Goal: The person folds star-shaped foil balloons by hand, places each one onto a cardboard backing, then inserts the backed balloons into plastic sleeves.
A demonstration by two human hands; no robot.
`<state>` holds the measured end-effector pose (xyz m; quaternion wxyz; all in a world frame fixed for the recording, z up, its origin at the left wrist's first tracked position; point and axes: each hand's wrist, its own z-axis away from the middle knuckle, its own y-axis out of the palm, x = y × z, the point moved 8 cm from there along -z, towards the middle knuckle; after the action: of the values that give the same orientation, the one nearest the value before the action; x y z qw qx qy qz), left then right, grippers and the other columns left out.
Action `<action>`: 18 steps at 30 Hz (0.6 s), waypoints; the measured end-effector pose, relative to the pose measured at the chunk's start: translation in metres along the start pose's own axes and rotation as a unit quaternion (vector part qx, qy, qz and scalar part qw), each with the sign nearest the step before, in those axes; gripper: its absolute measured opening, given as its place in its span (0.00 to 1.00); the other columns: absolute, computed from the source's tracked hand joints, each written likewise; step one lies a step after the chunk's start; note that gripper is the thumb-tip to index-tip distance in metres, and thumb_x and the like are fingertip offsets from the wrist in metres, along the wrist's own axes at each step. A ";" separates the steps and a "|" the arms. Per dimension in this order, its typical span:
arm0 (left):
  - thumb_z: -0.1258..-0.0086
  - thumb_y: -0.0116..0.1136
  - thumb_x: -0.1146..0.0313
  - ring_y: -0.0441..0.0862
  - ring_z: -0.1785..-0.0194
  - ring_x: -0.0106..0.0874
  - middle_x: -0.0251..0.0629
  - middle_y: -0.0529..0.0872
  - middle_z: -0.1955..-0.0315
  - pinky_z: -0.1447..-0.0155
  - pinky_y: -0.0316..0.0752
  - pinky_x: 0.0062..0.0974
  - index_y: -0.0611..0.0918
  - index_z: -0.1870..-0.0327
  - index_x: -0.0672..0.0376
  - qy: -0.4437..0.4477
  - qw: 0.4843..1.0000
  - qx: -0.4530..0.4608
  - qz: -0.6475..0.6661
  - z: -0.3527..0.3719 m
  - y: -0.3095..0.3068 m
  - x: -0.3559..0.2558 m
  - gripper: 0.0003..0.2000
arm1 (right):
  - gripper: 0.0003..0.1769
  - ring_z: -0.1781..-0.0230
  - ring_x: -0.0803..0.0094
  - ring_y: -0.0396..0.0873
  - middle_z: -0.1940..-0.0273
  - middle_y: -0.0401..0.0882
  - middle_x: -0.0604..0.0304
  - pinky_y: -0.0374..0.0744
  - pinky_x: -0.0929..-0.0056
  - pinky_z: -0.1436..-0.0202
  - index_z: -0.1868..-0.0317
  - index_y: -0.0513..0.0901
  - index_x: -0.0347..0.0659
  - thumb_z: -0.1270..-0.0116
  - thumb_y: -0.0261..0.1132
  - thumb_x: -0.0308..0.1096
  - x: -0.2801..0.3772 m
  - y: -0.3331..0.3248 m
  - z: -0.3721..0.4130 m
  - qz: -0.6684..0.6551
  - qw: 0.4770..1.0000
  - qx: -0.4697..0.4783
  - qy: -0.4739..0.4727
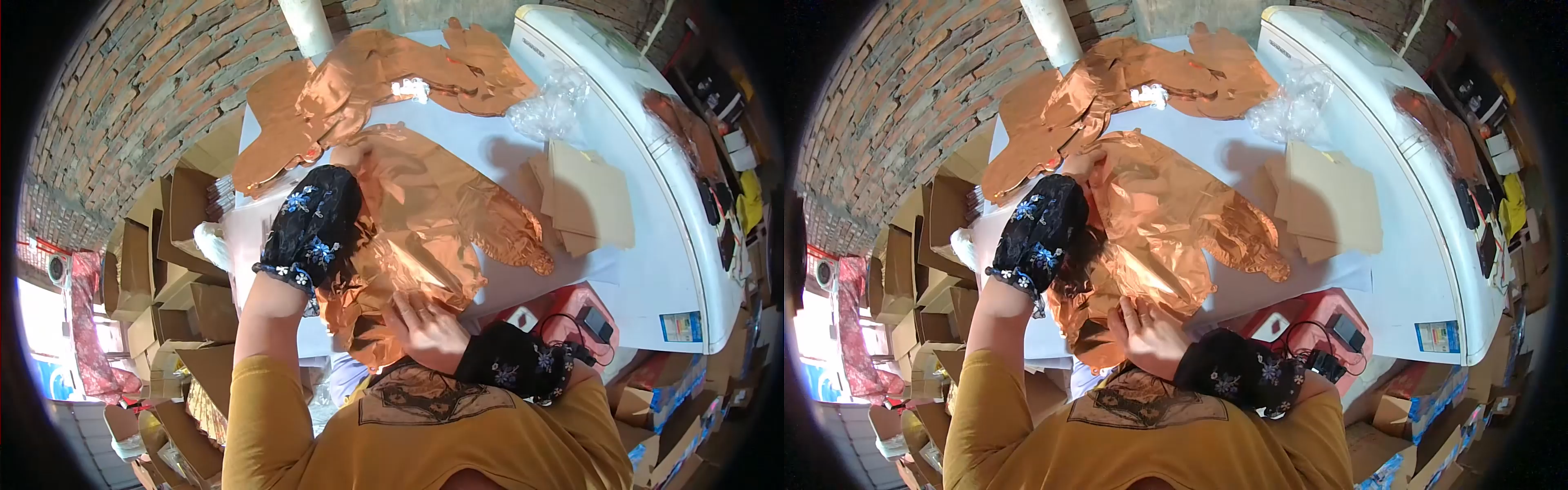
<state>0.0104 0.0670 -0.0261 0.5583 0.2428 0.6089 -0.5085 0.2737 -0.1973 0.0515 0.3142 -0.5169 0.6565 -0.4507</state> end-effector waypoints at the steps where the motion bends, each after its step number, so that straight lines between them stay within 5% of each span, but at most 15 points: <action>1: 0.30 0.63 0.71 0.86 0.58 0.38 0.40 0.89 0.58 0.53 0.82 0.38 0.83 0.49 0.64 0.010 0.999 -0.007 -0.039 -0.003 -0.001 -0.001 0.11 | 0.21 0.54 0.45 0.84 0.47 0.79 0.30 0.82 0.56 0.49 0.45 0.76 0.27 0.34 0.58 0.34 0.000 0.001 0.002 -0.009 1.000 0.002 0.002; 6: 0.31 0.64 0.72 0.87 0.60 0.37 0.40 0.89 0.60 0.55 0.82 0.37 0.83 0.51 0.64 0.019 0.997 -0.004 -0.078 -0.030 0.003 -0.002 0.11 | 0.25 0.41 0.43 0.80 0.39 0.74 0.31 0.81 0.54 0.41 0.38 0.74 0.29 0.33 0.60 0.33 -0.011 0.012 0.005 -0.031 0.998 0.046 0.043; 11: 0.34 0.67 0.72 0.86 0.67 0.33 0.41 0.88 0.66 0.62 0.81 0.33 0.84 0.56 0.65 0.014 0.992 -0.016 0.126 -0.029 0.009 -0.010 0.10 | 0.27 0.40 0.43 0.79 0.39 0.74 0.32 0.80 0.54 0.40 0.36 0.71 0.30 0.34 0.61 0.34 -0.018 0.022 -0.001 -0.041 0.995 0.064 0.069; 13: 0.36 0.68 0.68 0.87 0.65 0.34 0.44 0.88 0.64 0.61 0.81 0.33 0.83 0.53 0.66 -0.009 0.997 -0.070 -0.013 -0.001 -0.002 -0.040 0.14 | 0.28 0.40 0.43 0.78 0.39 0.74 0.33 0.80 0.54 0.40 0.35 0.71 0.30 0.34 0.62 0.33 -0.019 0.021 -0.001 -0.048 0.994 0.060 0.072; 18: 0.35 0.65 0.59 0.86 0.48 0.48 0.56 0.87 0.53 0.44 0.78 0.41 0.72 0.36 0.61 0.009 0.974 -0.164 -0.158 -0.040 -0.013 0.012 0.28 | 0.26 0.39 0.46 0.78 0.39 0.75 0.38 0.81 0.57 0.41 0.37 0.73 0.30 0.35 0.62 0.33 -0.016 0.015 -0.001 -0.068 0.993 0.050 0.082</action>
<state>-0.0209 0.0949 -0.0381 0.4980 0.0533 0.7197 -0.4808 0.2706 -0.1807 0.0372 0.2535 -0.5055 0.6201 -0.5437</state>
